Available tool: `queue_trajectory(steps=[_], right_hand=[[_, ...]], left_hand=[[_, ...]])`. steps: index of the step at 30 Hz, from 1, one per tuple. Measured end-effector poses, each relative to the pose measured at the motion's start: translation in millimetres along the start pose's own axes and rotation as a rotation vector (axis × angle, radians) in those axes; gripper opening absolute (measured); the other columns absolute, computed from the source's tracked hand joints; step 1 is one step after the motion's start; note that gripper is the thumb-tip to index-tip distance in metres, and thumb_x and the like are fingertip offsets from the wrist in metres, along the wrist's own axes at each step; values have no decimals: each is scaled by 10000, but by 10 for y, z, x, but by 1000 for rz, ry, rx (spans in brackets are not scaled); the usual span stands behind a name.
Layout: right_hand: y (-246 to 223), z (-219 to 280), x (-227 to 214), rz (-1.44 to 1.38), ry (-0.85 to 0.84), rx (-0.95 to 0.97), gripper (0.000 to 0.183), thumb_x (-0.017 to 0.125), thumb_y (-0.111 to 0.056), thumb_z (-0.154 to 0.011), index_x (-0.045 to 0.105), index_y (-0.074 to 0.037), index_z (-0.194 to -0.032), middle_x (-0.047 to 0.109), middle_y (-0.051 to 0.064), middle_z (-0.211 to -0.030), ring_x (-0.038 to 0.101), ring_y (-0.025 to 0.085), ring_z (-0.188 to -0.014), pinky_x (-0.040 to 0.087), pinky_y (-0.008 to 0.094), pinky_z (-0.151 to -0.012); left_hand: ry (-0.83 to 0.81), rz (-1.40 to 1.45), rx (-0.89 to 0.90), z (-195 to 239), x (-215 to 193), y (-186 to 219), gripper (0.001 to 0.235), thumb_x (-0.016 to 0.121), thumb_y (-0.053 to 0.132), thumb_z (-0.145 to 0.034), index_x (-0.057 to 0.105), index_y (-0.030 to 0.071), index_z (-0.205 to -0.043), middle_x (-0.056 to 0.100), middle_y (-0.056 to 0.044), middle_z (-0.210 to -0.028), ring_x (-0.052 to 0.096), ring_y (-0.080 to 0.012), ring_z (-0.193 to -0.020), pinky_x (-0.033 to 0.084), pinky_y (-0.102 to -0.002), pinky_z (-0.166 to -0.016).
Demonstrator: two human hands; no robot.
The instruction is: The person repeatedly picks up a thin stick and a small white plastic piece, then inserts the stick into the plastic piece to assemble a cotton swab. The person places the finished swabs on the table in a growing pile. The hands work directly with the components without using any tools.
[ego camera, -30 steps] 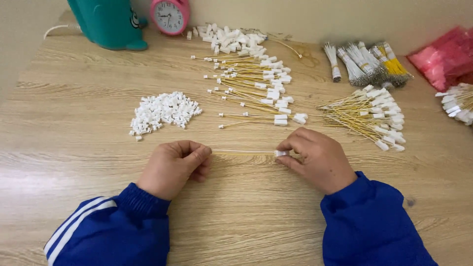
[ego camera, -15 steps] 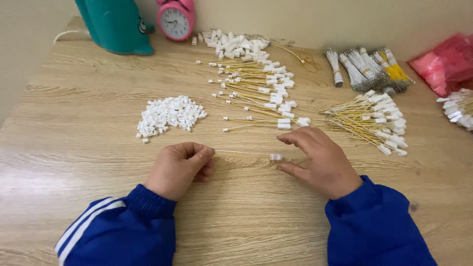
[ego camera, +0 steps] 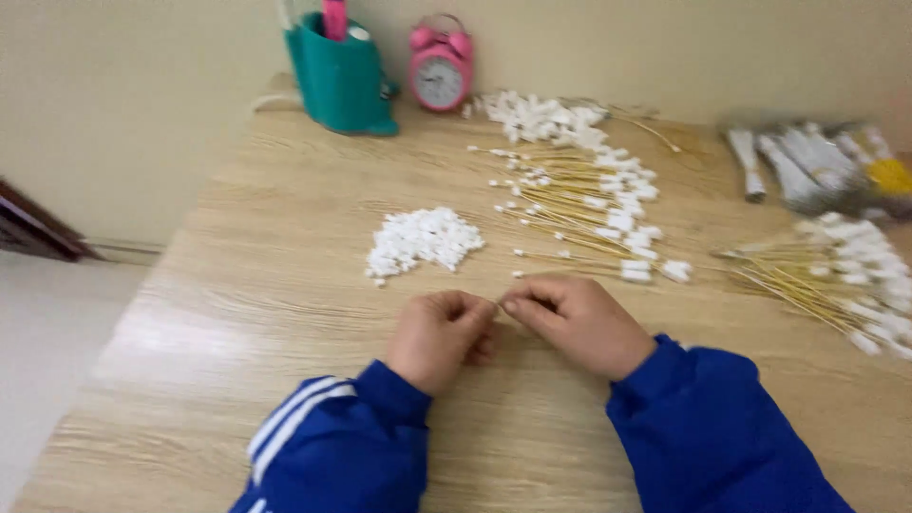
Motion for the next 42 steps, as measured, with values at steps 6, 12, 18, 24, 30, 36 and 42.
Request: queue_trajectory(steps=[6, 12, 18, 24, 30, 36, 42], right_hand=[[282, -58, 70, -159, 0, 216, 180, 700, -216, -871, 794, -72, -925, 762, 78, -750, 665, 165, -774, 543, 340, -763], [249, -20, 26, -102, 2, 253, 182, 666, -199, -874, 780, -69, -931, 759, 93, -770, 681, 199, -783, 552, 356, -771], [294, -27, 67, -81, -28, 235, 175, 672, -191, -850, 766, -66, -929, 749, 100, -772, 690, 220, -787, 553, 354, -762], [319, -6, 60, -101, -12, 228, 165, 667, -190, -848, 756, -67, -914, 736, 108, -768, 673, 207, -787, 548, 345, -748], [385, 19, 52, -129, -1, 236, 170, 651, -172, -873, 761, -46, -907, 717, 102, -736, 647, 204, -743, 534, 334, -718], [316, 116, -8, -127, -16, 263, 183, 662, -189, -867, 766, -50, -925, 740, 111, -753, 662, 195, -762, 545, 337, -735], [436, 63, 50, -141, -40, 248, 192, 671, -196, -873, 765, -41, -936, 742, 113, -759, 667, 206, -757, 547, 341, -733]], left_hand=[[-8, -72, 6, 6, 12, 22, 184, 661, 156, -913, 715, -20, -907, 695, -139, -690, 707, -191, -569, 631, -277, -517], [48, -192, 23, 19, -24, 91, 213, 637, 255, -918, 733, 66, -942, 687, -102, -638, 705, -180, -563, 605, -259, -543], [445, -802, 565, 57, -463, 574, 138, 673, 173, -885, 748, 211, -994, 722, -7, -876, 718, -220, -837, 588, -321, -723], [476, -1299, 884, 46, -268, 435, 243, 657, 114, -862, 730, 236, -1060, 651, -14, -873, 677, -210, -839, 573, -299, -716], [389, -1430, 842, 11, -207, 415, 251, 621, 72, -893, 697, 152, -1118, 612, -56, -908, 642, -240, -899, 532, -313, -799], [363, -1262, 814, 24, -241, 415, 165, 667, 81, -859, 735, 169, -981, 629, -42, -892, 665, -229, -867, 550, -333, -777], [423, -1151, 702, 21, -346, 427, 182, 646, 138, -885, 717, 215, -1034, 636, -8, -918, 675, -200, -870, 561, -298, -756]])
Point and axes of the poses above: each hand's wrist, its own z-axis away from the middle knuckle, its own x-axis out of the palm, y = z × x, the point moved 5 cm from there along -z, towards the middle knuckle
